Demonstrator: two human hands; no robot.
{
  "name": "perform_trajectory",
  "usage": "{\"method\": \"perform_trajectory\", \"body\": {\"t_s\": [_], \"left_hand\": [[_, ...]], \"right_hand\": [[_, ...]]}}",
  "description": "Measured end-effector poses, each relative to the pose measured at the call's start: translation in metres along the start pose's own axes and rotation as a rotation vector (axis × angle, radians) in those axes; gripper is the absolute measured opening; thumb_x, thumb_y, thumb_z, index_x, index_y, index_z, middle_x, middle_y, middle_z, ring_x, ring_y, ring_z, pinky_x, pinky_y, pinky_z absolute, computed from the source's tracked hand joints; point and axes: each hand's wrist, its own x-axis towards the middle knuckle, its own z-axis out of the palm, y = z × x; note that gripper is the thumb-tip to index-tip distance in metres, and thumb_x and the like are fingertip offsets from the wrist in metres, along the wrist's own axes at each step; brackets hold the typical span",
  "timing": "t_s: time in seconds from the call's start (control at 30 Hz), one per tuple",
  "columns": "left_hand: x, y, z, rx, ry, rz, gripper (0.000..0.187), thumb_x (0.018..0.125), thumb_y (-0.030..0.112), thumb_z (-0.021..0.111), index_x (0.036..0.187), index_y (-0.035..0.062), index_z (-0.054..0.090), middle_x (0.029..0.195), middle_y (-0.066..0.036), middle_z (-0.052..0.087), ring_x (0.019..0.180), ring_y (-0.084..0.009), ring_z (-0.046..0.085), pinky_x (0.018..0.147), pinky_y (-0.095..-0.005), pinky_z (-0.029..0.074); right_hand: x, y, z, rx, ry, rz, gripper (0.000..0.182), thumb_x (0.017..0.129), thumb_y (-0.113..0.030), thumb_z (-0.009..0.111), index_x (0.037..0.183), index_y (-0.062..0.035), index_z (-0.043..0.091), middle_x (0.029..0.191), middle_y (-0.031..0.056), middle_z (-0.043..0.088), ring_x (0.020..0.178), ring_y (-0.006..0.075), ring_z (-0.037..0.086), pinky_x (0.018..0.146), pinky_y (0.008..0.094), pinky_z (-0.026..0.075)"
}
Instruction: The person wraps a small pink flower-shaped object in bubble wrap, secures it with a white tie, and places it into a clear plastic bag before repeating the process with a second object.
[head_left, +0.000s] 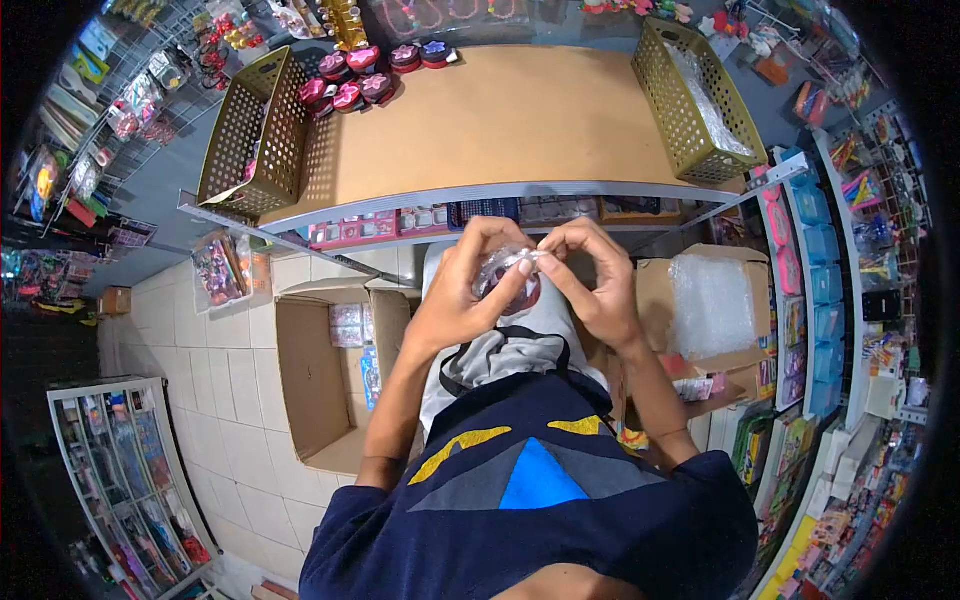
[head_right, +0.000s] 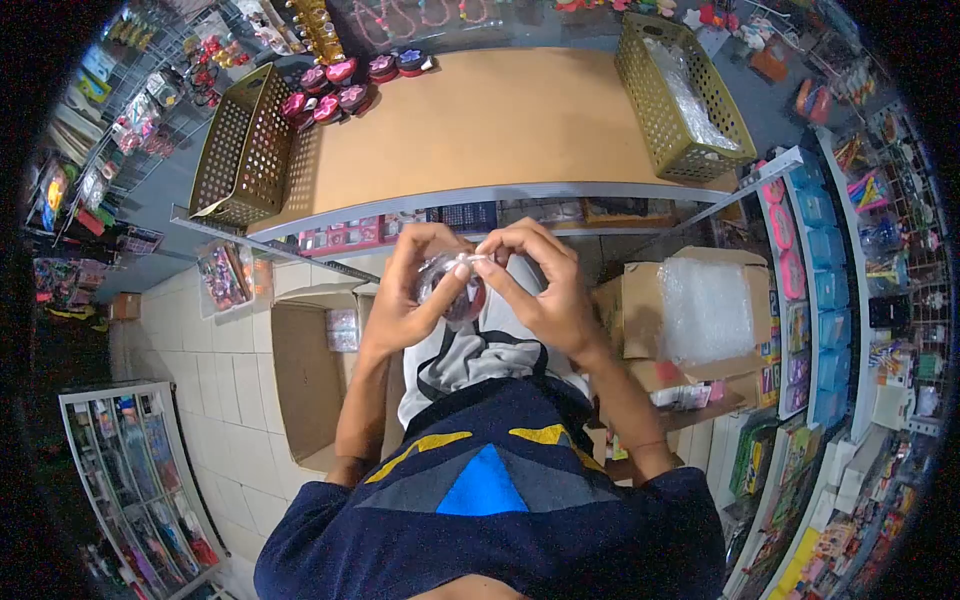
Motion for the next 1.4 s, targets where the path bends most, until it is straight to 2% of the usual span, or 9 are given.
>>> {"method": "perform_trajectory", "body": {"t_s": [0.17,0.23,0.3,0.47,0.57,0.67,1.0,1.13,1.4], "left_hand": [[0.005,0.007,-0.016,0.131,-0.222,-0.015,0.036,0.088,0.006,0.069,0.113,-0.0007,0.044,0.096,-0.015,0.065,0.089,-0.0235,0.066,0.079,-0.0342,0.051],[0.008,0.009,-0.018,0.112,-0.290,-0.054,0.038,0.087,0.003,0.070,0.113,-0.0007,0.042,0.100,-0.014,0.060,0.097,-0.0197,0.061,0.087,-0.0335,0.049],[0.008,0.015,-0.020,0.124,-0.280,-0.072,0.038,0.086,0.006,0.073,0.112,0.0000,0.046,0.099,-0.013,0.063,0.093,-0.0195,0.064,0.083,-0.0345,0.052],[0.005,0.007,-0.025,0.160,-0.265,0.079,0.026,0.081,0.008,0.075,0.103,0.0011,0.062,0.094,-0.013,0.071,0.084,-0.0212,0.070,0.074,-0.0325,0.054],[0.001,0.005,-0.024,0.132,-0.178,0.008,0.021,0.077,0.005,0.075,0.096,0.0011,0.068,0.090,-0.011,0.072,0.079,-0.0199,0.071,0.071,-0.0304,0.055],[0.000,0.000,-0.018,0.129,-0.093,0.039,0.019,0.074,0.003,0.075,0.090,0.0002,0.066,0.082,-0.007,0.070,0.074,-0.0125,0.067,0.069,-0.0265,0.053],[-0.010,-0.010,-0.025,-0.015,-0.065,-0.093,0.022,0.077,0.006,0.074,0.094,-0.0005,0.063,0.083,-0.007,0.069,0.076,-0.0092,0.064,0.067,-0.0228,0.048],[-0.013,-0.005,-0.025,-0.123,-0.060,-0.147,0.022,0.080,0.005,0.073,0.099,0.0002,0.062,0.088,-0.008,0.069,0.081,-0.0105,0.065,0.071,-0.0246,0.050],[-0.016,-0.015,-0.012,0.036,-0.056,-0.096,0.019,0.081,0.006,0.073,0.096,0.0000,0.064,0.083,-0.007,0.069,0.075,-0.0120,0.066,0.069,-0.0267,0.052]], "right_hand": [[0.022,-0.023,-0.028,-0.487,-0.326,-0.174,0.015,0.082,-0.017,0.069,0.091,-0.0070,0.063,0.087,0.0053,0.062,0.085,0.0232,0.061,0.081,0.0353,0.040],[0.024,-0.026,-0.030,-0.507,-0.372,-0.188,0.015,0.082,-0.018,0.068,0.091,-0.0071,0.062,0.088,0.0054,0.063,0.087,0.0234,0.061,0.082,0.0357,0.040],[0.025,-0.026,-0.028,-0.490,-0.421,-0.173,0.015,0.083,-0.018,0.068,0.091,-0.0070,0.062,0.088,0.0053,0.063,0.087,0.0228,0.061,0.082,0.0358,0.040],[0.013,-0.007,-0.015,-0.106,-0.386,0.062,0.014,0.088,-0.016,0.065,0.093,-0.0032,0.062,0.086,0.0051,0.060,0.085,0.0152,0.057,0.082,0.0313,0.042],[0.002,0.005,0.000,0.191,-0.289,0.199,0.013,0.092,-0.014,0.061,0.095,-0.0009,0.060,0.086,0.0021,0.057,0.086,0.0102,0.053,0.081,0.0285,0.043],[-0.007,0.014,0.010,0.333,-0.213,0.290,0.013,0.095,-0.013,0.057,0.097,-0.0005,0.057,0.090,-0.0008,0.055,0.088,0.0072,0.049,0.082,0.0271,0.042],[-0.012,0.007,0.029,0.844,-0.073,0.538,0.013,0.097,-0.013,0.054,0.103,-0.0021,0.055,0.094,-0.0013,0.053,0.092,0.0057,0.048,0.085,0.0240,0.040],[-0.014,-0.001,0.023,0.226,-0.093,0.155,0.015,0.093,-0.012,0.064,0.103,-0.0019,0.057,0.094,-0.0004,0.056,0.091,0.0074,0.051,0.086,0.0252,0.042],[-0.020,0.019,0.016,0.237,-0.082,0.253,0.015,0.095,-0.015,0.062,0.099,-0.0005,0.060,0.088,0.0000,0.058,0.089,0.0081,0.053,0.085,0.0261,0.042]]}}
